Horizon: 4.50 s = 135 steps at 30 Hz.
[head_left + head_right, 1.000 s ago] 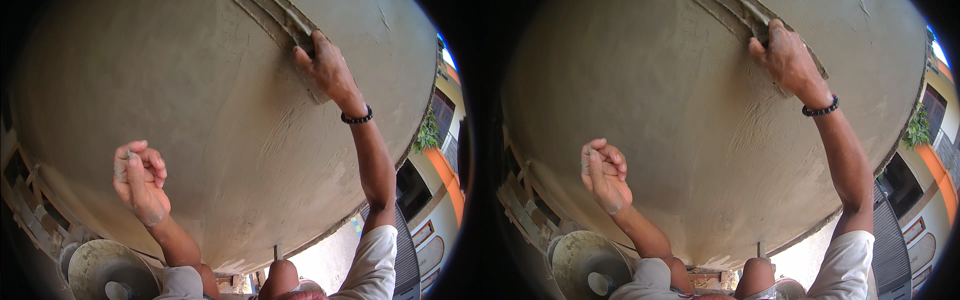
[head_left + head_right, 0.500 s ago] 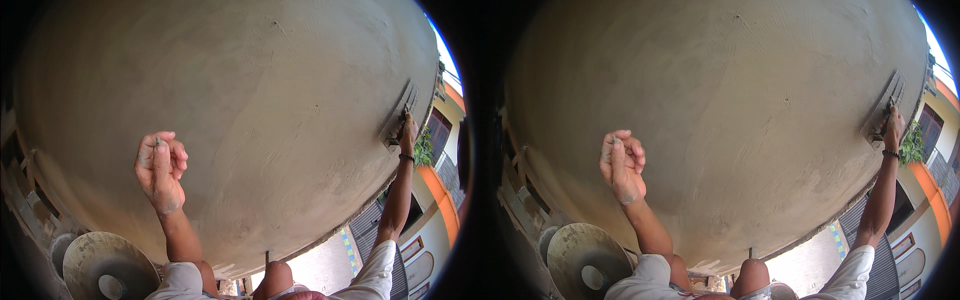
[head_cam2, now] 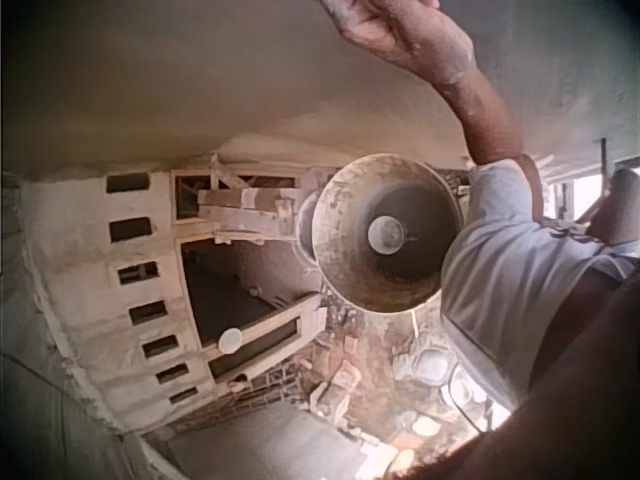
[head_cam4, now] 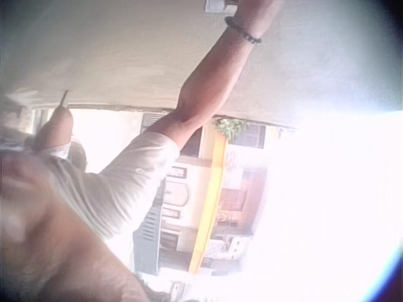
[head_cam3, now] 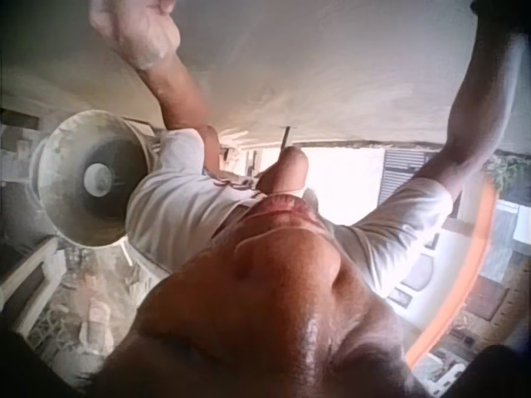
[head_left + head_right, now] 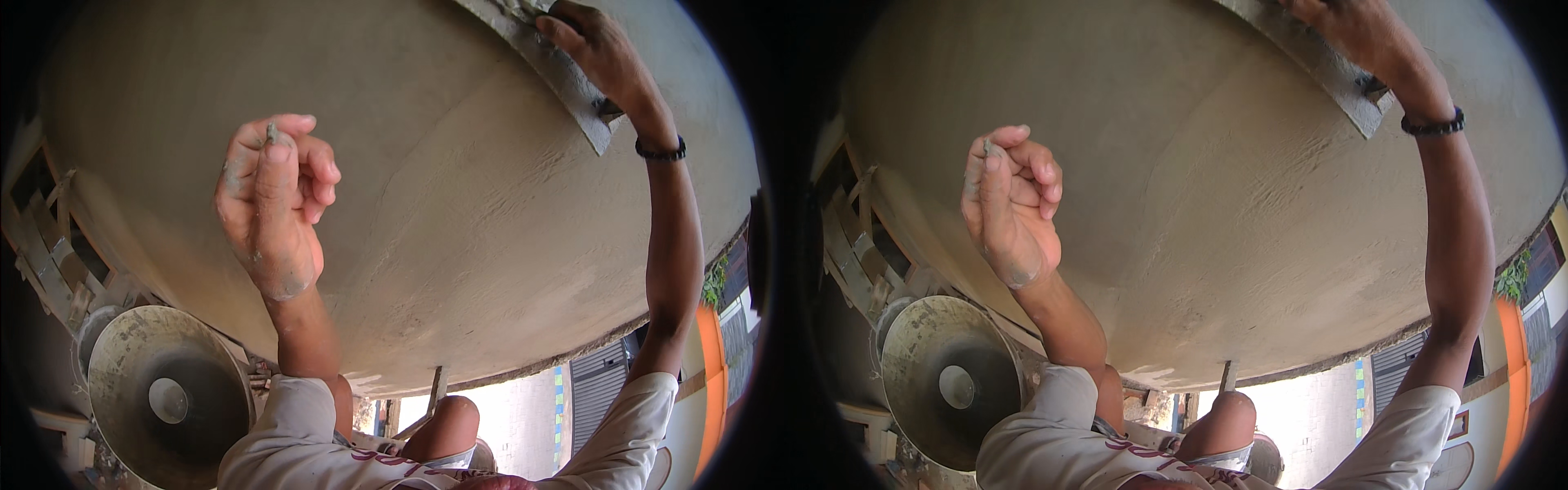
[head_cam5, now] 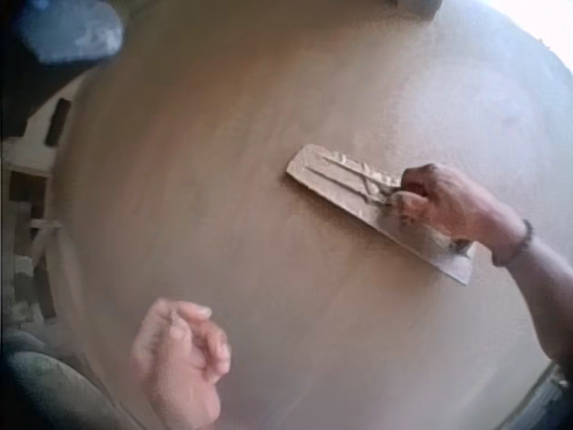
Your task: The person uses a plastering trowel to smooth wet plaster onto a curved wall, occasionally dipping the tool into a bucket of water to facilitate the smoothing process.
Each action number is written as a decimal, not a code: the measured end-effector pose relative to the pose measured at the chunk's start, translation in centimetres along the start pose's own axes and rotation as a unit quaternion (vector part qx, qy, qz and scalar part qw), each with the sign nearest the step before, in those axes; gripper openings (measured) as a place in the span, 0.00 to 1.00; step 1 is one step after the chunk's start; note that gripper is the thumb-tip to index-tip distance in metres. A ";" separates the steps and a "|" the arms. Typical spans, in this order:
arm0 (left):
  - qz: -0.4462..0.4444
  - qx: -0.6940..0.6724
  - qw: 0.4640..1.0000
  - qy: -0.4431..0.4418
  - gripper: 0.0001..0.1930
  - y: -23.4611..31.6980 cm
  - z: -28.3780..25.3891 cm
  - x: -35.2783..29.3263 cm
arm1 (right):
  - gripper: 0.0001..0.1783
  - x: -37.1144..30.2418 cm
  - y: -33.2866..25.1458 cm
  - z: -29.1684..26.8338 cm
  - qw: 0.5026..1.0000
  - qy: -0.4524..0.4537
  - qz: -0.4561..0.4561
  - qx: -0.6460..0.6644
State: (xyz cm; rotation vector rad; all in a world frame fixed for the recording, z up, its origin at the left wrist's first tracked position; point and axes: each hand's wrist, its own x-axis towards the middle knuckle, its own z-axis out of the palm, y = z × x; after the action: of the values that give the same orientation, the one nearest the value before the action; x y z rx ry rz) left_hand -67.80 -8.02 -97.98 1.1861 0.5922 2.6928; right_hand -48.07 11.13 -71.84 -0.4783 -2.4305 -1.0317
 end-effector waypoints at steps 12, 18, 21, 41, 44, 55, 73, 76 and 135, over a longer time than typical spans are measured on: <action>0.026 0.006 0.999 0.027 0.19 1.7 -1.3 0.7 | 0.13 -17.8 -20.6 14.0 0.958 -0.279 -0.060 0.025; 0.046 0.009 0.997 0.060 0.20 4.9 -1.0 1.4 | 0.13 -27.6 -22.4 18.6 0.917 -0.384 -0.054 0.094; 0.046 -0.002 0.998 0.031 0.19 5.0 -0.3 1.2 | 0.19 -35.3 -20.6 20.4 0.882 -0.459 -0.058 0.093; 0.013 -0.011 0.997 -0.069 0.14 0.4 3.8 -1.3 | 0.17 -28.6 -13.6 12.2 0.962 -0.266 0.058 0.020; 0.007 -0.039 0.997 -0.061 0.14 0.3 4.8 -1.4 | 0.16 -38.0 -15.7 14.5 0.914 -0.402 -0.008 0.044; -0.003 -0.016 0.997 -0.079 0.12 -2.7 4.9 -3.1 | 0.20 -14.5 -0.3 -2.3 0.963 0.068 0.209 -0.155; -0.020 -0.057 0.995 -0.074 0.09 -1.5 4.9 -2.8 | 0.18 -35.3 22.5 -12.2 0.576 0.440 0.600 0.340; -0.011 -0.042 0.996 -0.074 0.10 -1.8 4.7 -2.8 | 0.18 -23.1 20.9 -15.0 0.721 0.348 0.533 0.275; -0.039 0.031 0.972 -0.228 0.11 -3.0 9.6 -6.1 | 0.27 -21.6 0.5 -0.3 0.946 0.056 0.317 0.035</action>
State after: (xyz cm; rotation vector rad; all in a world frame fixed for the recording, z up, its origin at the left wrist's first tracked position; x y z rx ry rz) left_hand -56.71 -4.12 -97.50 1.6848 0.6328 2.2338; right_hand -29.65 8.31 -82.80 -1.0544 -1.9831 -0.6643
